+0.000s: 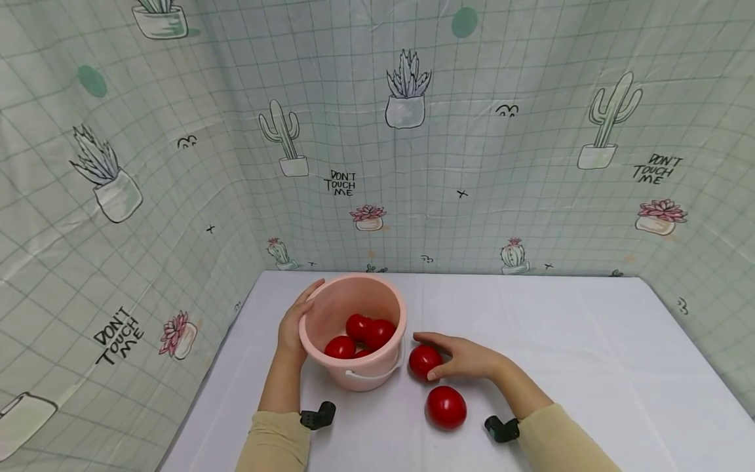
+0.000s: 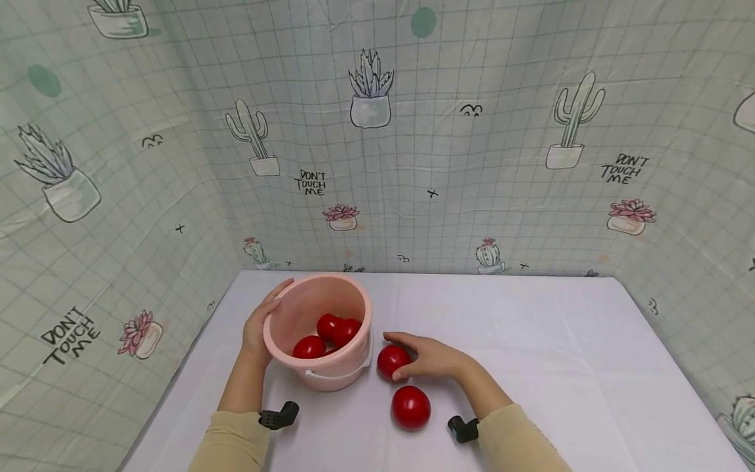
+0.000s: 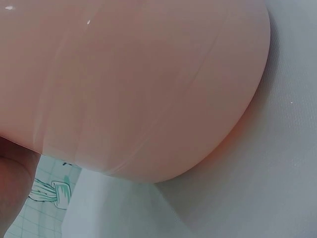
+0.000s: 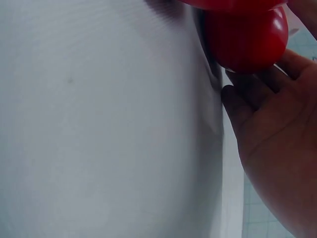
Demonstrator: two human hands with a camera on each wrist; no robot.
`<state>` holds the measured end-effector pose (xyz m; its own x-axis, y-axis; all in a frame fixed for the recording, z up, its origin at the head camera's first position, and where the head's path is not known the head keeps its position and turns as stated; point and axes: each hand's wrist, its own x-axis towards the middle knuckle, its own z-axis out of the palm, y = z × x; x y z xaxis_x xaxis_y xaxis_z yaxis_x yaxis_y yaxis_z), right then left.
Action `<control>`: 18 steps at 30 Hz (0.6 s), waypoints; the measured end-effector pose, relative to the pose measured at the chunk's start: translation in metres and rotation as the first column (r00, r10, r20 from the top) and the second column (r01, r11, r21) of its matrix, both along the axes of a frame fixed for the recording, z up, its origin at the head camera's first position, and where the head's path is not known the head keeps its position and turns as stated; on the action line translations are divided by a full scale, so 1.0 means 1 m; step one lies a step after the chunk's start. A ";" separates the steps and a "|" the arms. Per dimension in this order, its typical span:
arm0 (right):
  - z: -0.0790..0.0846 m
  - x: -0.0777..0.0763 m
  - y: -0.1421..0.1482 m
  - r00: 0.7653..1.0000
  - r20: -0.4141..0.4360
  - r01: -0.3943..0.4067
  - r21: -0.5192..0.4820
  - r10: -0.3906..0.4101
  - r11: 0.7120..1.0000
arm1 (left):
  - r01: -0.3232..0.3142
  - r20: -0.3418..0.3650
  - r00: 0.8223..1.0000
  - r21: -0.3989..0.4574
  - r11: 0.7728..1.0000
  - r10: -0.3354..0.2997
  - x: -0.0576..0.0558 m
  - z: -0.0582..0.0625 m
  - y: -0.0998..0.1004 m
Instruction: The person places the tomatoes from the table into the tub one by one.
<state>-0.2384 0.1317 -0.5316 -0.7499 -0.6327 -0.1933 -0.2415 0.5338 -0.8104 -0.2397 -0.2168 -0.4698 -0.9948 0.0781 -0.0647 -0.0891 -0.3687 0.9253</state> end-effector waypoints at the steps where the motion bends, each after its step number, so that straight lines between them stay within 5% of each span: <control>1: -0.001 0.000 0.000 1.000 -0.006 0.000 0.005 0.000 1.000 | 0.001 -0.002 1.000 0.000 1.000 -0.001 0.000 0.000 0.000; 18: -0.002 0.006 -0.004 0.999 -0.043 0.015 0.040 -0.013 0.999 | -0.002 -0.007 1.000 -0.002 1.000 0.002 -0.001 -0.001 -0.001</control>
